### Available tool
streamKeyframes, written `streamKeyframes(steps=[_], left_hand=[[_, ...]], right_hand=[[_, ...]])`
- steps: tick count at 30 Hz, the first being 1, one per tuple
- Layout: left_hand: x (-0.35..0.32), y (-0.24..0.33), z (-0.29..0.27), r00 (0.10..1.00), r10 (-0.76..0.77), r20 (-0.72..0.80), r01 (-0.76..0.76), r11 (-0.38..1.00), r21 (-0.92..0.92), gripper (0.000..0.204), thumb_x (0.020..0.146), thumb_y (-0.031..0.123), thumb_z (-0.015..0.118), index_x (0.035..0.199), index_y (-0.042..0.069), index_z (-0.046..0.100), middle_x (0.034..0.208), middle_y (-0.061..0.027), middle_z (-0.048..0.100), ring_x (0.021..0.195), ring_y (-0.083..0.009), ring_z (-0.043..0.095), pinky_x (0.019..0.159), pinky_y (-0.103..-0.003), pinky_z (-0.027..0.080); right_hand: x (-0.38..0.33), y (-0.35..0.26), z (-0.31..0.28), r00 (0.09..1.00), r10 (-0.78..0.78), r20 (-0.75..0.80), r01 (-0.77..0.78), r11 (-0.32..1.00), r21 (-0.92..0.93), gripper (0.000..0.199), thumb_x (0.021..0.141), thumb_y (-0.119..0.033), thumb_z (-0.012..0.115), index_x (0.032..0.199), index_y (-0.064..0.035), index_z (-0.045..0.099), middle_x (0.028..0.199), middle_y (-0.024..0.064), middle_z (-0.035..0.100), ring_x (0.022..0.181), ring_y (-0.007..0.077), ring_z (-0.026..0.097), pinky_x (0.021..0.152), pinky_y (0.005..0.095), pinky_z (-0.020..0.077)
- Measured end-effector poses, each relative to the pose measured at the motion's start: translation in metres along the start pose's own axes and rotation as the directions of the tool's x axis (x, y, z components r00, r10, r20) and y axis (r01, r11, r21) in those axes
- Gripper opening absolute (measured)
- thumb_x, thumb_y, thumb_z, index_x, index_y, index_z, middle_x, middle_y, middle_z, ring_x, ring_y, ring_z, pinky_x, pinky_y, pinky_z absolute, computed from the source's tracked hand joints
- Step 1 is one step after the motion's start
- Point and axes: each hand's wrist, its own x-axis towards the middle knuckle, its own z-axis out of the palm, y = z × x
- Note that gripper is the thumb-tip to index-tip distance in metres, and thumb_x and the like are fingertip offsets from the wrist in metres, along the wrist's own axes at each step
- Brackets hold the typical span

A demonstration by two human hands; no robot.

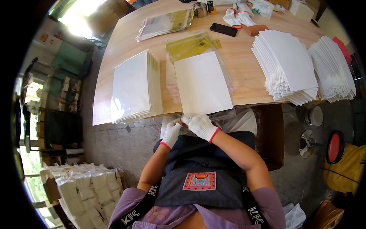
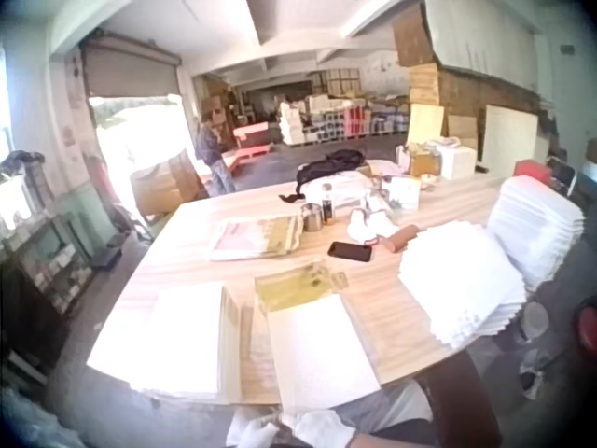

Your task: The person repeatedly picks up white rectangular sheets from a stack on a table and places them into clear plastic sleeves. The person wears white gloves and a purple shirt with a KFC logo. The process involves sliding the paper into the sleeve and stacking the completed units on the table.

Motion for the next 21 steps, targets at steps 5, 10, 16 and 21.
streamKeyframes(steps=[5, 10, 16, 21], left_hand=[[-0.005, 0.002, 0.006, 0.992, 0.078, -0.096, -0.079, 0.997, -0.005, 0.020, 0.091, 0.020, 0.054, 0.090, 0.001, 0.061, 0.077, -0.0044, 0.063, 0.069, -0.0128, 0.062, 0.062, -0.023, 0.051], [-0.015, 0.003, 0.001, 0.968, 0.243, 0.058, -0.249, 0.914, 0.320, 0.025, 0.090, 0.021, 0.058, 0.080, -0.001, 0.061, 0.074, -0.0012, 0.060, 0.068, -0.0073, 0.056, 0.061, -0.021, 0.047], [-0.009, -0.016, -0.013, 0.537, 0.834, 0.126, -0.473, 0.174, 0.864, 0.012, 0.072, 0.009, 0.071, 0.078, 0.010, 0.060, 0.083, -0.0086, 0.062, 0.063, -0.0268, 0.057, 0.056, -0.033, 0.046], [-0.002, 0.013, 0.014, 0.386, 0.829, 0.405, -0.549, -0.146, 0.823, 0.019, 0.065, 0.010, 0.074, 0.074, 0.010, 0.058, 0.091, -0.0038, 0.060, 0.074, -0.0235, 0.058, 0.057, -0.034, 0.046]], right_hand=[[-0.068, 0.059, -0.023, 0.907, 0.417, -0.059, -0.087, 0.323, 0.942, 0.005, 0.081, -0.009, 0.058, 0.085, -0.0064, 0.056, 0.073, 0.0006, 0.057, 0.065, 0.0122, 0.056, 0.058, 0.0275, 0.0461], [-0.285, 0.253, 0.031, 0.391, 0.908, -0.150, -0.377, 0.306, 0.874, 0.009, 0.086, -0.013, 0.051, 0.086, -0.0088, 0.059, 0.073, 0.0072, 0.061, 0.061, 0.0177, 0.059, 0.054, 0.0309, 0.0477], [-0.253, 0.170, 0.000, 0.520, 0.817, 0.248, -0.767, 0.575, -0.286, 0.032, 0.076, -0.035, 0.059, 0.093, -0.0089, 0.065, 0.086, 0.0172, 0.065, 0.083, 0.0343, 0.063, 0.075, 0.0443, 0.0505], [-0.129, 0.101, -0.045, 0.901, 0.147, -0.408, -0.195, 0.978, -0.078, 0.038, 0.070, -0.017, 0.068, 0.107, -0.0159, 0.059, 0.108, 0.0071, 0.058, 0.102, 0.0250, 0.054, 0.083, 0.0389, 0.0431]])
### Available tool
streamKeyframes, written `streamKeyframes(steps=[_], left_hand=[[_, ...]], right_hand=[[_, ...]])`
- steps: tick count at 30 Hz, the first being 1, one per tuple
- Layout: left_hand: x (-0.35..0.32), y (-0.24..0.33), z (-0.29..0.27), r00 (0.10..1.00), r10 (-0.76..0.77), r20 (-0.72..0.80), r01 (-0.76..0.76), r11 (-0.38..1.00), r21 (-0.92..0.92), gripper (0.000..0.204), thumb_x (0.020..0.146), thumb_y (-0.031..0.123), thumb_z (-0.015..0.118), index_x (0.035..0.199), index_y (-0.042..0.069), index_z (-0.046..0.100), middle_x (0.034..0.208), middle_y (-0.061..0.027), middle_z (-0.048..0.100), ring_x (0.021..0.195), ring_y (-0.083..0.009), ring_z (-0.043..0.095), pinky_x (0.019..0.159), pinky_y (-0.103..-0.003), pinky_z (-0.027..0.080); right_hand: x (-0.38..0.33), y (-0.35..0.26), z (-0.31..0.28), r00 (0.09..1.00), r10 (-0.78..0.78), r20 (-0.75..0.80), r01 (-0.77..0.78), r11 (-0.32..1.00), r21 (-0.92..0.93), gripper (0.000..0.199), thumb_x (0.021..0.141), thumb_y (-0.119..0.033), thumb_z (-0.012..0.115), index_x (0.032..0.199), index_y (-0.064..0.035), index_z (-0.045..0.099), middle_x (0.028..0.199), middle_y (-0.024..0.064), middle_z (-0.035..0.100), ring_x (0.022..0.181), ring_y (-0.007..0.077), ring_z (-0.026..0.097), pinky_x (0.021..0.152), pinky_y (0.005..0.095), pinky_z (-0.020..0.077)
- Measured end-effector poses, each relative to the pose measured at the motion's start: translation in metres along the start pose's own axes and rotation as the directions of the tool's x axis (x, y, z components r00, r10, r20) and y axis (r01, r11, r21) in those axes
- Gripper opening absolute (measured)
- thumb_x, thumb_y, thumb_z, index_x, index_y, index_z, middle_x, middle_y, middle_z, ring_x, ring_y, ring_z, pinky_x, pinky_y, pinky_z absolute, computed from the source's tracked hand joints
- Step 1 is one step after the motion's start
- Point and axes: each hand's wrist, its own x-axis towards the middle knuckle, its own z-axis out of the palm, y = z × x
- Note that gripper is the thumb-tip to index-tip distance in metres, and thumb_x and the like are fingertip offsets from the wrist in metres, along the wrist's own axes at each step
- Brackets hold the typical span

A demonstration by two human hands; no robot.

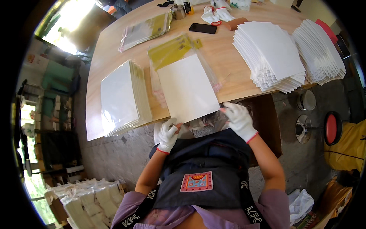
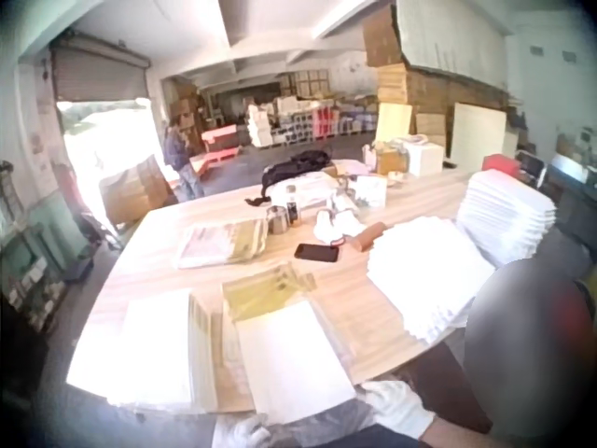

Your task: The person repeatedly picks up white rectangular sheets from a stack on a table and places them into clear plastic sleeves. The person wears white gloves and a purple shirt with a KFC logo. The process involves sliding the paper into the sleeve and stacking the completed units on the table.

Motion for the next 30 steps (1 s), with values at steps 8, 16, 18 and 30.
streamKeyframes(steps=[8, 16, 18, 30], left_hand=[[-0.007, 0.002, 0.011, 0.569, -0.782, 0.253, 0.681, 0.276, -0.678, 0.012, 0.081, 0.007, 0.065, 0.090, 0.005, 0.057, 0.084, -0.0043, 0.059, 0.071, -0.0140, 0.054, 0.060, -0.026, 0.044], [0.034, 0.022, -0.045, 0.594, -0.695, 0.405, 0.593, 0.039, -0.804, 0.038, 0.086, 0.008, 0.061, 0.120, -0.003, 0.051, 0.095, -0.0022, 0.060, 0.083, -0.0072, 0.053, 0.071, -0.020, 0.043], [0.054, 0.030, -0.083, 0.685, -0.658, 0.314, 0.634, 0.324, -0.702, 0.034, 0.086, 0.007, 0.060, 0.117, -0.005, 0.054, 0.090, 0.0008, 0.056, 0.079, -0.0041, 0.048, 0.071, -0.018, 0.039], [-0.015, -0.143, -0.198, 0.635, -0.737, -0.233, 0.692, 0.676, -0.253, 0.038, 0.089, 0.009, 0.044, 0.124, -0.005, 0.050, 0.108, -0.0074, 0.060, 0.091, -0.0125, 0.053, 0.081, -0.024, 0.042]], right_hand=[[0.031, -0.019, 0.023, 0.874, 0.485, 0.034, -0.464, 0.809, 0.362, 0.021, 0.079, -0.022, 0.064, 0.081, -0.0023, 0.056, 0.077, 0.0138, 0.060, 0.073, 0.0315, 0.060, 0.064, 0.0367, 0.0455], [0.010, -0.015, 0.052, 0.686, 0.538, 0.491, -0.625, 0.088, 0.776, 0.024, 0.092, -0.029, 0.053, 0.081, -0.0082, 0.056, 0.062, -0.0007, 0.057, 0.046, 0.0063, 0.050, 0.041, 0.0208, 0.0384], [0.009, -0.014, 0.080, 0.755, 0.366, 0.544, -0.574, -0.032, 0.818, 0.014, 0.091, -0.021, 0.055, 0.086, -0.0080, 0.056, 0.065, -0.0002, 0.058, 0.047, 0.0062, 0.050, 0.041, 0.0204, 0.0381], [0.188, -0.208, 0.071, 0.865, -0.013, 0.501, -0.473, 0.311, 0.824, 0.021, 0.089, -0.026, 0.056, 0.078, -0.0076, 0.055, 0.061, 0.0003, 0.057, 0.049, 0.0060, 0.049, 0.045, 0.0227, 0.0396]])
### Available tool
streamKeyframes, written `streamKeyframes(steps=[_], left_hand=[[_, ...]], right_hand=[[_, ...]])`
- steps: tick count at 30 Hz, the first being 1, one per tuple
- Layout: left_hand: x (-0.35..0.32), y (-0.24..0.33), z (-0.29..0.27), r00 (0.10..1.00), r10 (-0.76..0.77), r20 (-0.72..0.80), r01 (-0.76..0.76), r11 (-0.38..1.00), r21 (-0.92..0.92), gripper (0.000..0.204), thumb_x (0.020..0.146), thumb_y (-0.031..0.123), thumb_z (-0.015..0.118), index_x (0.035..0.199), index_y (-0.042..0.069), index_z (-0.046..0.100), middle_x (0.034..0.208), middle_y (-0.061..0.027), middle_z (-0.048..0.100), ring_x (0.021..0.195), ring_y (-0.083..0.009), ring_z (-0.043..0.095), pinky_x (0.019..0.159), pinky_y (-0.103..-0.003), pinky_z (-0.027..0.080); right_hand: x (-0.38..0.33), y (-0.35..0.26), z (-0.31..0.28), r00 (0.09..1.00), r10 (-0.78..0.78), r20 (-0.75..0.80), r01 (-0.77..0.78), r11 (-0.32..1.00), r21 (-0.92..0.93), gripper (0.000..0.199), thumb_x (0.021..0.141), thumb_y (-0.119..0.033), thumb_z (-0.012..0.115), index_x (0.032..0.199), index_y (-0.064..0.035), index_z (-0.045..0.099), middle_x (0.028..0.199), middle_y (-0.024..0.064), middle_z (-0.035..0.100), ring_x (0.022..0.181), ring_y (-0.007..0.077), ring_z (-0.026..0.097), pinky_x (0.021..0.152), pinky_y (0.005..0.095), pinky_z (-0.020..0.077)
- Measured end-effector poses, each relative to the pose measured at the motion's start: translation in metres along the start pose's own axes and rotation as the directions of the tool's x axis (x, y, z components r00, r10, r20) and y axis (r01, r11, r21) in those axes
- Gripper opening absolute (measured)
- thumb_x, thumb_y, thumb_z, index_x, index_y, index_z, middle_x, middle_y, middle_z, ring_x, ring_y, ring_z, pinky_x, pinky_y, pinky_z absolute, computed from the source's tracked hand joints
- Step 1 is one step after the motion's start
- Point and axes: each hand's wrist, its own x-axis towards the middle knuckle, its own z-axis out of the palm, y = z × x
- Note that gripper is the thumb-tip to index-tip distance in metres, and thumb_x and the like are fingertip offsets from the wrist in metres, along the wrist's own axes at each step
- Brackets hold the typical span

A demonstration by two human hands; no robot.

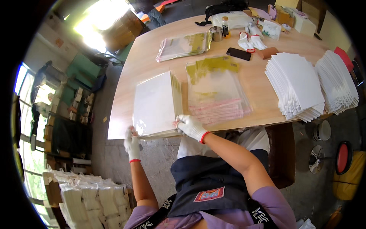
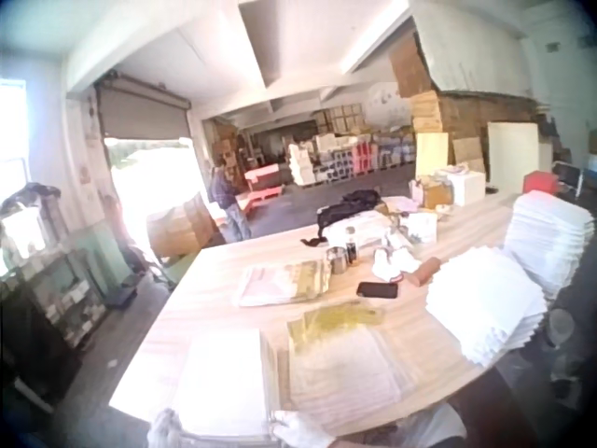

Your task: The person repeatedly picks up white rectangular sheets from a stack on a table and places them into clear plastic sleeves. The person wears white gloves and a purple shirt with a KFC logo. The process involves sliding the paper into the sleeve and stacking the completed units on the table.

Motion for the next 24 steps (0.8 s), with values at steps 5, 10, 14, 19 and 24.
streamKeyframes(steps=[5, 10, 14, 19, 24], left_hand=[[-0.011, -0.026, 0.019, 0.987, -0.132, -0.095, 0.084, 0.913, -0.399, 0.050, 0.084, 0.000, 0.038, 0.133, -0.001, 0.043, 0.131, -0.0116, 0.050, 0.104, -0.0147, 0.051, 0.089, -0.026, 0.041], [-0.063, -0.033, 0.031, 0.914, -0.162, -0.372, 0.029, 0.940, -0.340, 0.048, 0.087, -0.001, 0.034, 0.135, -0.004, 0.034, 0.136, -0.0164, 0.041, 0.121, -0.0262, 0.044, 0.104, -0.038, 0.037], [-0.136, -0.073, 0.075, 0.969, 0.083, -0.233, -0.142, 0.958, -0.250, 0.031, 0.086, -0.003, 0.046, 0.116, -0.005, 0.050, 0.118, -0.0165, 0.053, 0.106, -0.0254, 0.053, 0.090, -0.038, 0.045], [-0.139, 0.039, 0.132, 0.770, 0.611, 0.185, -0.596, 0.792, -0.136, 0.027, 0.072, -0.008, 0.059, 0.097, 0.003, 0.061, 0.101, -0.0161, 0.060, 0.092, -0.0338, 0.058, 0.082, -0.039, 0.047], [-0.078, 0.124, 0.215, 0.656, 0.653, 0.378, -0.684, 0.727, -0.069, 0.037, 0.074, 0.008, 0.065, 0.111, 0.007, 0.058, 0.122, -0.0128, 0.053, 0.117, -0.0357, 0.045, 0.096, -0.043, 0.039]], right_hand=[[-0.046, 0.000, -0.047, 0.983, 0.101, 0.151, -0.102, 0.995, -0.001, 0.034, 0.090, -0.032, 0.056, 0.065, -0.0083, 0.052, 0.054, -0.0007, 0.051, 0.043, 0.0061, 0.044, 0.043, 0.0217, 0.0359], [-0.147, 0.009, -0.164, 0.961, -0.201, -0.189, -0.095, 0.401, -0.911, 0.026, 0.080, -0.036, 0.059, 0.085, -0.0107, 0.060, 0.084, 0.0094, 0.066, 0.079, 0.0288, 0.063, 0.065, 0.0395, 0.0487], [-0.215, -0.032, -0.247, 0.564, -0.644, -0.516, -0.360, 0.371, -0.856, 0.015, 0.078, -0.021, 0.060, 0.086, -0.0086, 0.059, 0.078, 0.0117, 0.061, 0.073, 0.0309, 0.060, 0.066, 0.0400, 0.0463], [-0.257, -0.004, -0.337, 0.383, -0.515, -0.767, -0.809, 0.215, -0.548, 0.023, 0.082, -0.030, 0.061, 0.077, -0.0076, 0.058, 0.065, 0.0093, 0.058, 0.056, 0.0259, 0.056, 0.054, 0.0389, 0.0443], [-0.255, 0.026, -0.358, 0.280, 0.093, -0.955, -0.136, 0.989, 0.057, 0.026, 0.084, -0.029, 0.063, 0.074, -0.0057, 0.058, 0.059, 0.0012, 0.052, 0.049, 0.0093, 0.048, 0.041, 0.0245, 0.0361]])
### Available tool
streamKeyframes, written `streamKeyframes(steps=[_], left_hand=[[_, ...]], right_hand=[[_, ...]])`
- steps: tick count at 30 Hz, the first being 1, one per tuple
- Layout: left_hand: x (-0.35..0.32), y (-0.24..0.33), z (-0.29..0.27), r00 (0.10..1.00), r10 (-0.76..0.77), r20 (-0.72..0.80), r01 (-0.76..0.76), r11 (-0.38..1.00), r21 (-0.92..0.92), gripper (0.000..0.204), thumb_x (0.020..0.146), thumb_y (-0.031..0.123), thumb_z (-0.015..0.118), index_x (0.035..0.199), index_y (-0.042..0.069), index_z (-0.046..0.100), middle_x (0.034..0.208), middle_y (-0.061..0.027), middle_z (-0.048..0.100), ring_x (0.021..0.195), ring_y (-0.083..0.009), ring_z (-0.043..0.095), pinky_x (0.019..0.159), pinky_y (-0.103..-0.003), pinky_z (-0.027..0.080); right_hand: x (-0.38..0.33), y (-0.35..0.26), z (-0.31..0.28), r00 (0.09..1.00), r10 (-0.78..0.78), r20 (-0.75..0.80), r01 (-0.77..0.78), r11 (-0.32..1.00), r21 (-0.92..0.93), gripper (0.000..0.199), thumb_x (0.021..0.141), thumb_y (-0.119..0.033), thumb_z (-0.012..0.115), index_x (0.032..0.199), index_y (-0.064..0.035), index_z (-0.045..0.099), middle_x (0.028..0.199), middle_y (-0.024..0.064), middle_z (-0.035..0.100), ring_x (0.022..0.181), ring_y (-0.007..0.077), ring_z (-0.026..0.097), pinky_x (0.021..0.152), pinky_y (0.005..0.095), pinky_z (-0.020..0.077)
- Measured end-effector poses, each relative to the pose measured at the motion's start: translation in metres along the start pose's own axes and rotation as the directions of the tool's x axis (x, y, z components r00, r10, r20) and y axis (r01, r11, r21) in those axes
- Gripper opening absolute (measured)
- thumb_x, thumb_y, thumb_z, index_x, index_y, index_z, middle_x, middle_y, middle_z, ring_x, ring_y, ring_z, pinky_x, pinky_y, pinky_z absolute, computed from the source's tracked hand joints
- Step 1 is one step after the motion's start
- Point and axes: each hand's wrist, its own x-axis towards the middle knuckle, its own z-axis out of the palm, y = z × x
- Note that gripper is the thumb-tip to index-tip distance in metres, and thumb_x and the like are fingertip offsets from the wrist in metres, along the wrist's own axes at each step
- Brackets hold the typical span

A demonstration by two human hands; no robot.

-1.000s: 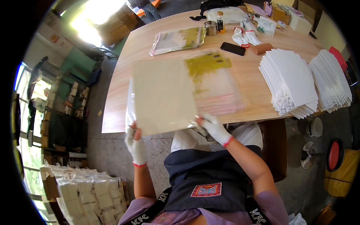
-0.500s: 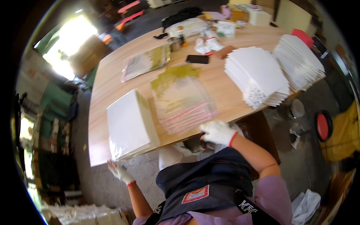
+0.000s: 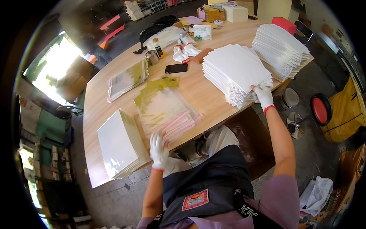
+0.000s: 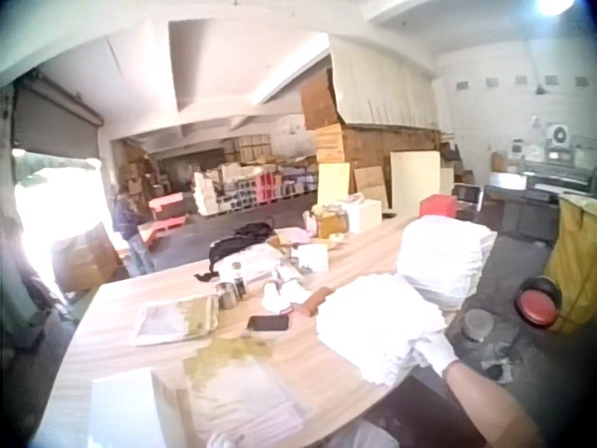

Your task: The person repeatedly picks up white rectangular sheets from a stack on a table and places them into clear plastic sleeves. The person wears white gloves and a purple shirt with a KFC logo. The process involves sliding the paper into the sleeve and stacking the completed units on the table.

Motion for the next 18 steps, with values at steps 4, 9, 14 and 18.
streamKeyframes(steps=[4, 9, 14, 18], left_hand=[[0.052, -0.045, 0.051, 0.980, -0.094, 0.173, 0.050, 0.968, 0.244, 0.044, 0.078, 0.024, 0.061, 0.119, 0.009, 0.054, 0.130, -0.0133, 0.048, 0.124, -0.0358, 0.039, 0.103, -0.053, 0.028], [0.070, -0.042, 0.059, 0.920, -0.112, 0.375, -0.077, 0.888, 0.454, 0.044, 0.078, 0.032, 0.056, 0.117, 0.014, 0.053, 0.123, -0.0117, 0.050, 0.114, -0.0323, 0.047, 0.100, -0.055, 0.027], [0.077, -0.012, 0.051, 0.892, -0.048, 0.450, -0.119, 0.934, 0.336, 0.027, 0.071, 0.024, 0.058, 0.096, 0.016, 0.062, 0.099, -0.0115, 0.059, 0.094, -0.0311, 0.056, 0.088, -0.042, 0.041], [0.088, 0.000, 0.022, 0.774, -0.220, 0.593, -0.068, 0.903, 0.424, 0.029, 0.072, 0.023, 0.059, 0.099, 0.015, 0.059, 0.101, -0.0112, 0.057, 0.094, -0.0320, 0.056, 0.082, -0.045, 0.045]], right_hand=[[0.002, 0.010, 0.007, 0.994, 0.094, 0.060, -0.110, 0.902, 0.418, 0.015, 0.084, -0.021, 0.062, 0.079, -0.0068, 0.059, 0.060, -0.0021, 0.051, 0.047, 0.0060, 0.046, 0.038, 0.0207, 0.0318], [-0.023, 0.025, 0.008, 0.911, 0.273, 0.310, -0.412, 0.628, 0.660, 0.009, 0.087, -0.021, 0.057, 0.088, -0.0123, 0.056, 0.064, -0.0020, 0.053, 0.044, 0.0087, 0.044, 0.034, 0.0208, 0.0303], [-0.011, 0.065, -0.024, 0.983, -0.018, 0.180, -0.116, 0.701, 0.703, 0.015, 0.087, -0.012, 0.054, 0.100, -0.0050, 0.053, 0.081, 0.0048, 0.059, 0.061, 0.0146, 0.058, 0.044, 0.0249, 0.0463], [-0.059, 0.025, -0.017, 0.990, -0.068, 0.127, -0.056, 0.631, 0.774, 0.030, 0.087, -0.009, 0.052, 0.114, 0.0011, 0.048, 0.094, 0.0090, 0.061, 0.072, 0.0155, 0.061, 0.054, 0.0248, 0.0512]])
